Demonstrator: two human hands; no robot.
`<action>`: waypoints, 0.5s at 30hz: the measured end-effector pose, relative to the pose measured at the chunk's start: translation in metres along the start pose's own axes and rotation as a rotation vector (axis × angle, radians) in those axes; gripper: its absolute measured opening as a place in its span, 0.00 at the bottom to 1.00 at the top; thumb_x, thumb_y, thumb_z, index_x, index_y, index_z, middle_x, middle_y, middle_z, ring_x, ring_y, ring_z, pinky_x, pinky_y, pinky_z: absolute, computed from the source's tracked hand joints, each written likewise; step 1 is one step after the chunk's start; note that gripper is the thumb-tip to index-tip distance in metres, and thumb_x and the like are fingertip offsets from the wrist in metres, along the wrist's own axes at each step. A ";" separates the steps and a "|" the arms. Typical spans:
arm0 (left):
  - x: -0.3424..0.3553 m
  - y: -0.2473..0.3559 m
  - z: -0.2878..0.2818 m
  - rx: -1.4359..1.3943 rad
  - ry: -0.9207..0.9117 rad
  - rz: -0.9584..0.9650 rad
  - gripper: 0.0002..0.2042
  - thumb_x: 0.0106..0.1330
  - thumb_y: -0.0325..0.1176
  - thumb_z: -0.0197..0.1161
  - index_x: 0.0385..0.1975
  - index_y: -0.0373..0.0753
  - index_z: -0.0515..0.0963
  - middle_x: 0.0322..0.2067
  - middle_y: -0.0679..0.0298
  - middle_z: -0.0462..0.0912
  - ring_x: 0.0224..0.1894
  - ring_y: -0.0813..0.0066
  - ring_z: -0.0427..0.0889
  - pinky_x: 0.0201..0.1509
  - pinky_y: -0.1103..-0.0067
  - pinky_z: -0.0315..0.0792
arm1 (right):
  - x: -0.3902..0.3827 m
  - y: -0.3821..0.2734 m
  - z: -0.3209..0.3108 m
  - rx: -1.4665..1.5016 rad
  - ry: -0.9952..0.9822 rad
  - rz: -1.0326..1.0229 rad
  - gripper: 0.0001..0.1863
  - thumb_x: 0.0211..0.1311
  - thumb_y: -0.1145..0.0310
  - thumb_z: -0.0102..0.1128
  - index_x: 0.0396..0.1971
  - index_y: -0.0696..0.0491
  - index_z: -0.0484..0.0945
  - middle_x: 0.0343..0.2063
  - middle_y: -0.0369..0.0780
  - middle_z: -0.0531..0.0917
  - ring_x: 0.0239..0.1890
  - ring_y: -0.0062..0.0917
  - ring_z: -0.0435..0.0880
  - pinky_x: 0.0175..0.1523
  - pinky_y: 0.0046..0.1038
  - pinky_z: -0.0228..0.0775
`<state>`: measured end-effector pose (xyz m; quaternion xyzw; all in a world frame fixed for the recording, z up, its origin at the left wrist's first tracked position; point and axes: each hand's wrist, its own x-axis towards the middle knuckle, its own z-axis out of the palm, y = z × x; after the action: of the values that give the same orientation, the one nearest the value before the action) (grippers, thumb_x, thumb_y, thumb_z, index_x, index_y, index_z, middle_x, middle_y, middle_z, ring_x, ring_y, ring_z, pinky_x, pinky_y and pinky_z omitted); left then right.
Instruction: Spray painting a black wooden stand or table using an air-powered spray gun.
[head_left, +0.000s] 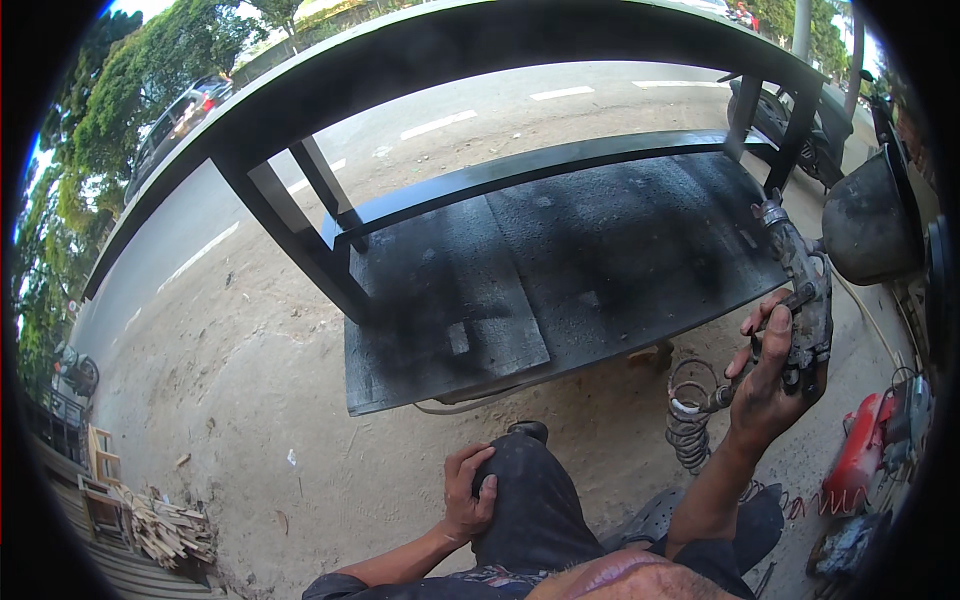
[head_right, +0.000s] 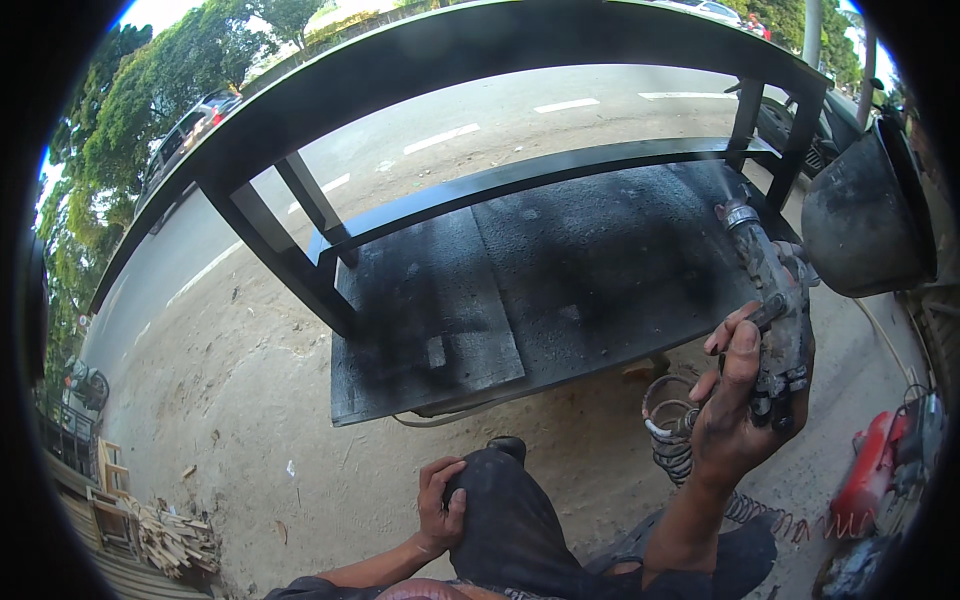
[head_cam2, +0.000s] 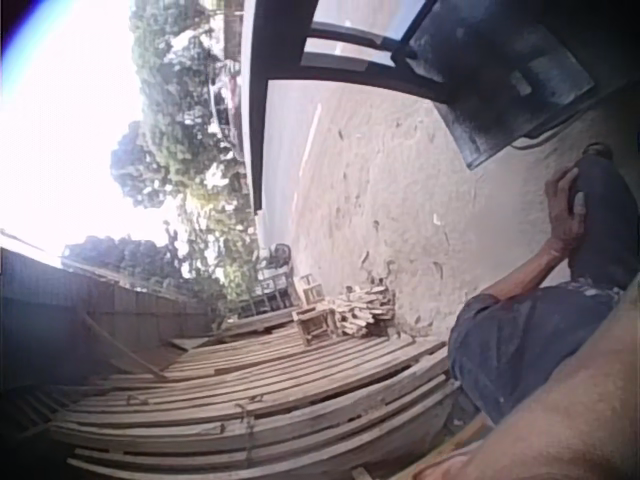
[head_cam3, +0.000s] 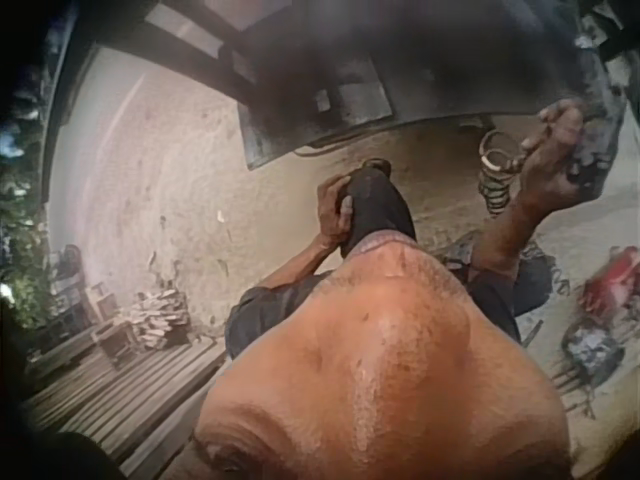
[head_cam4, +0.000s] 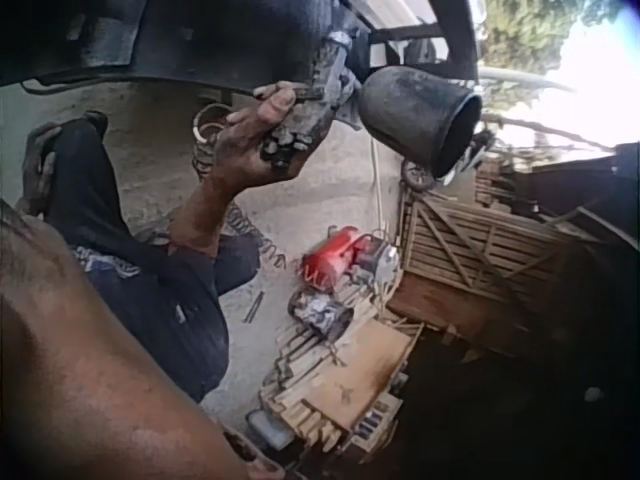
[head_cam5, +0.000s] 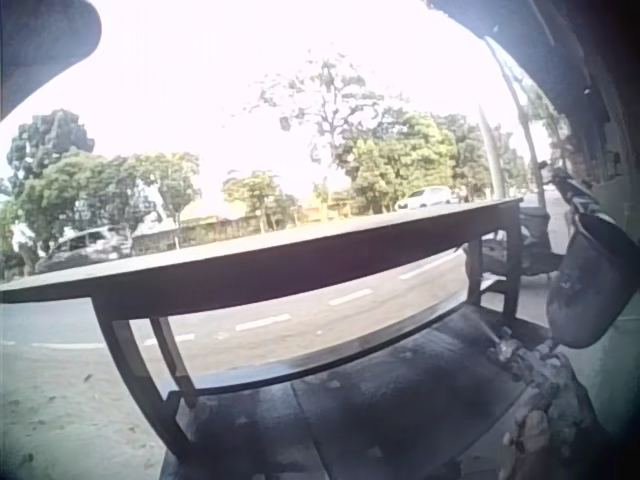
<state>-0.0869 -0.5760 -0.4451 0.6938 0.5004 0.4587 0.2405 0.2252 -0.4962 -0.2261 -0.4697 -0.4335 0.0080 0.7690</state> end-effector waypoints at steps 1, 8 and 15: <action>0.001 0.000 0.001 -0.003 -0.007 0.005 0.19 0.68 0.30 0.61 0.58 0.33 0.77 0.57 0.47 0.78 0.58 0.49 0.76 0.65 0.62 0.70 | 0.004 0.003 -0.006 -0.025 0.016 -0.008 0.16 0.75 0.68 0.59 0.50 0.67 0.77 0.38 0.44 0.85 0.31 0.22 0.83 0.17 0.15 0.68; 0.004 -0.003 0.003 0.018 0.006 -0.004 0.19 0.68 0.31 0.60 0.58 0.32 0.77 0.56 0.47 0.78 0.59 0.48 0.76 0.66 0.61 0.69 | 0.017 -0.001 -0.005 -0.137 0.046 -0.056 0.17 0.75 0.68 0.60 0.53 0.66 0.78 0.41 0.46 0.87 0.34 0.24 0.87 0.18 0.15 0.72; 0.006 -0.002 0.001 0.055 0.021 0.016 0.18 0.69 0.32 0.58 0.56 0.31 0.78 0.54 0.45 0.78 0.57 0.48 0.78 0.63 0.62 0.72 | -0.010 -0.025 0.010 -0.030 -0.194 -0.035 0.20 0.73 0.71 0.59 0.60 0.65 0.75 0.34 0.44 0.84 0.29 0.18 0.82 0.23 0.17 0.72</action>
<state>-0.0864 -0.5692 -0.4449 0.6992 0.5098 0.4539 0.2125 0.2020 -0.5069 -0.2131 -0.4707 -0.5141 0.0335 0.7162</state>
